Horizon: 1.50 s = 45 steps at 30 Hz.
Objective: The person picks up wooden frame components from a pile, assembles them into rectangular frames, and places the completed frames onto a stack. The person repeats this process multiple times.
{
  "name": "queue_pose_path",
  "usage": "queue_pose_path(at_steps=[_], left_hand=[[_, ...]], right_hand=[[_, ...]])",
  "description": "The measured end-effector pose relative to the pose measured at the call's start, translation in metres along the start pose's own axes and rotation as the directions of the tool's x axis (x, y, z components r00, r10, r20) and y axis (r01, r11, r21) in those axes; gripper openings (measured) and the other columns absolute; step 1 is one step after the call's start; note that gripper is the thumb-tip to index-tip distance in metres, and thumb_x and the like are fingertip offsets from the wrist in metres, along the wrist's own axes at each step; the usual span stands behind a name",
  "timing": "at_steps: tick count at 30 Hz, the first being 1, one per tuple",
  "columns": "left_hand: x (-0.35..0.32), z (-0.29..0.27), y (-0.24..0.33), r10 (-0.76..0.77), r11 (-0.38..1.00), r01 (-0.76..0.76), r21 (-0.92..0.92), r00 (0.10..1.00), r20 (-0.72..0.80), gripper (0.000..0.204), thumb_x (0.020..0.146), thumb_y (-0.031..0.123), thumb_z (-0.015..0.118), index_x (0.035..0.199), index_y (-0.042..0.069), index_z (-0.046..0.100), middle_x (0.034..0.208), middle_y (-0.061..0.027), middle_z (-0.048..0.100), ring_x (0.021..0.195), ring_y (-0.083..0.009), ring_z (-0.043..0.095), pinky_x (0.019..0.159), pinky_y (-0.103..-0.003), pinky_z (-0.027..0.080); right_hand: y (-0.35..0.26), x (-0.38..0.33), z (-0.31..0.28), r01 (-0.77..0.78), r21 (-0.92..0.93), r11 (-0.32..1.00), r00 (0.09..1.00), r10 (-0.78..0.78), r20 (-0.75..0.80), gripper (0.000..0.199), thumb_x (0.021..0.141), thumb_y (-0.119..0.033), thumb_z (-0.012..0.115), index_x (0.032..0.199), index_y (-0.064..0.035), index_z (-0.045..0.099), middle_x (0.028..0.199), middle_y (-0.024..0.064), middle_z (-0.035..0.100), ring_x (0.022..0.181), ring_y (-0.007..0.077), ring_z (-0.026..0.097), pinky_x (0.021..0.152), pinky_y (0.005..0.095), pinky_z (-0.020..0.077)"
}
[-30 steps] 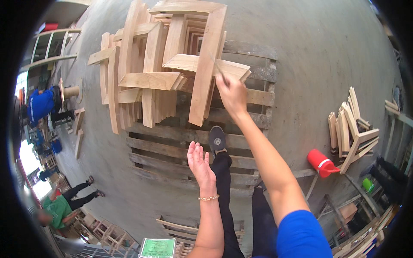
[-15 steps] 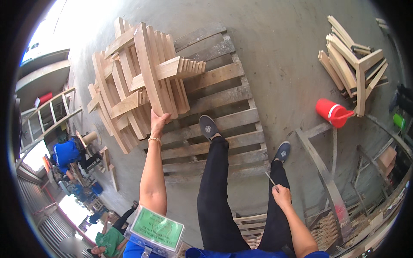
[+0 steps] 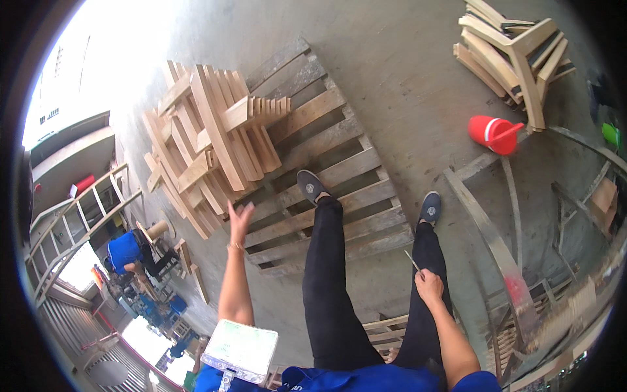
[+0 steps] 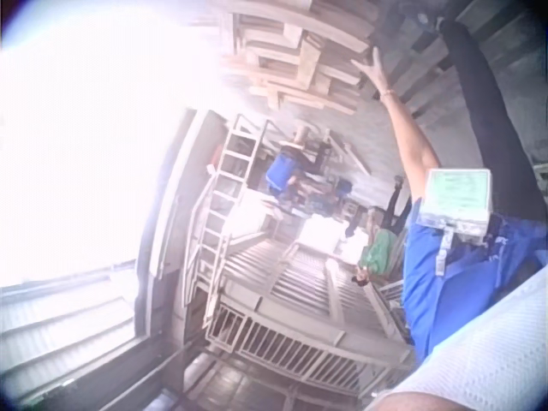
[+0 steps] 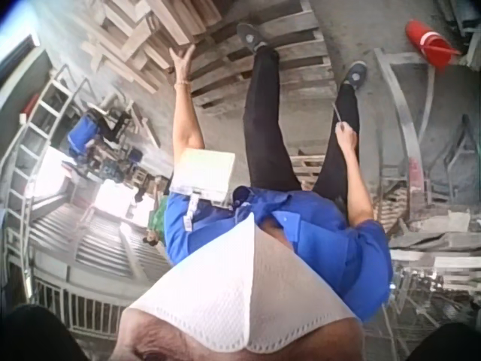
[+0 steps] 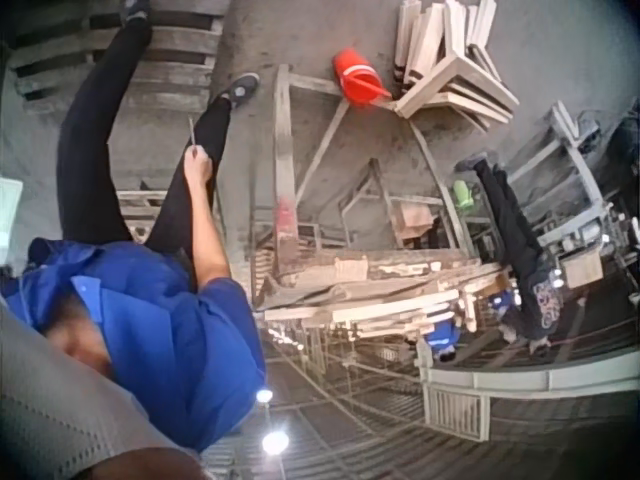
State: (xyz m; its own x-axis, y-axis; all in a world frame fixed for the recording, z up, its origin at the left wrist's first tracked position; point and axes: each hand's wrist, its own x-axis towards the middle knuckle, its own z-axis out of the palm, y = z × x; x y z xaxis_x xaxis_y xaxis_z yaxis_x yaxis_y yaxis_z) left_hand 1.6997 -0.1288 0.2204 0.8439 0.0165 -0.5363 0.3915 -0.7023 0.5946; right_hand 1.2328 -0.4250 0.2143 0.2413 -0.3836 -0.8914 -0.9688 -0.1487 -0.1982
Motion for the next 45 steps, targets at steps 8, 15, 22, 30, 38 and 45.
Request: queue_pose_path(at_steps=[8, 15, 22, 30, 38, 45], left_hand=[[-0.312, 0.077, -0.012, -0.351, 0.936, 0.34, 0.088, 0.89, 0.29, 0.095, 0.078, 0.027, 0.072, 0.144, 0.003, 0.007, 0.131, -0.0326, 0.04, 0.111, -0.0301, 0.053, 0.09, -0.038, 0.047], [-0.41, 0.097, 0.032, -0.167, 0.986, 0.157, 0.057, 0.9, 0.404, 0.086, 0.08, 0.027, 0.068, 0.142, 0.003, 0.013, 0.129, -0.0306, 0.042, 0.112, -0.0306, 0.053, 0.09, -0.039, 0.046], [-0.424, 0.098, 0.074, 0.169, 0.985, -0.137, -0.104, 0.888, 0.428, 0.077, 0.082, 0.026, 0.065, 0.139, 0.003, 0.019, 0.128, -0.0286, 0.045, 0.112, -0.0311, 0.052, 0.091, -0.04, 0.045], [-0.493, 0.079, 0.104, 0.411, 0.9, -0.287, -0.328, 0.808, 0.422, 0.067, 0.085, 0.026, 0.061, 0.137, 0.002, 0.026, 0.126, -0.0262, 0.047, 0.113, -0.0317, 0.052, 0.092, -0.042, 0.044], [-0.591, 0.075, 0.137, 0.598, 0.775, -0.375, -0.509, 0.695, 0.399, 0.058, 0.087, 0.026, 0.056, 0.134, 0.002, 0.033, 0.125, -0.0239, 0.05, 0.114, -0.0323, 0.052, 0.093, -0.043, 0.043], [-0.715, 0.129, 0.203, 0.722, 0.645, -0.394, -0.655, 0.595, 0.353, 0.051, 0.089, 0.026, 0.053, 0.132, 0.002, 0.039, 0.123, -0.0218, 0.053, 0.114, -0.0329, 0.052, 0.093, -0.044, 0.042]], right_hand=[[-0.037, -0.01, -0.034, 0.097, 0.082, 0.992, 0.995, -0.094, -0.034, 0.028, 0.075, -0.031, 0.054, 0.091, -0.0108, 0.065, 0.088, 0.0163, 0.066, 0.084, 0.037, 0.063, 0.072, 0.0489, 0.0482], [-0.149, -0.106, -0.071, 0.655, 0.326, 0.682, 0.746, -0.653, -0.132, 0.035, 0.079, -0.034, 0.05, 0.103, -0.0149, 0.067, 0.093, 0.0086, 0.069, 0.091, 0.0266, 0.065, 0.08, 0.0404, 0.0504], [-0.103, -0.249, -0.158, 0.773, 0.606, 0.189, 0.341, -0.929, -0.145, 0.028, 0.095, -0.026, 0.047, 0.109, -0.006, 0.061, 0.077, 0.0034, 0.064, 0.072, 0.0118, 0.06, 0.069, 0.029, 0.0448], [0.146, -0.368, -0.195, 0.628, 0.771, 0.103, 0.674, -0.566, -0.474, 0.031, 0.091, -0.034, 0.057, 0.099, -0.0059, 0.067, 0.077, 0.0007, 0.063, 0.049, 0.002, 0.039, 0.042, 0.0182, 0.0285], [0.419, -0.474, -0.211, 0.767, 0.507, -0.393, 0.617, 0.238, -0.75, 0.031, 0.089, -0.035, 0.059, 0.092, -0.005, 0.066, 0.076, 0.0045, 0.064, 0.036, -0.0007, 0.027, 0.03, 0.0158, 0.0172], [0.641, -0.51, -0.287, 0.831, 0.29, -0.474, 0.498, 0.403, -0.768, 0.025, 0.091, -0.029, 0.055, 0.098, -0.0063, 0.063, 0.094, 0.0069, 0.064, 0.037, -0.0011, 0.028, 0.031, 0.0144, 0.02]])
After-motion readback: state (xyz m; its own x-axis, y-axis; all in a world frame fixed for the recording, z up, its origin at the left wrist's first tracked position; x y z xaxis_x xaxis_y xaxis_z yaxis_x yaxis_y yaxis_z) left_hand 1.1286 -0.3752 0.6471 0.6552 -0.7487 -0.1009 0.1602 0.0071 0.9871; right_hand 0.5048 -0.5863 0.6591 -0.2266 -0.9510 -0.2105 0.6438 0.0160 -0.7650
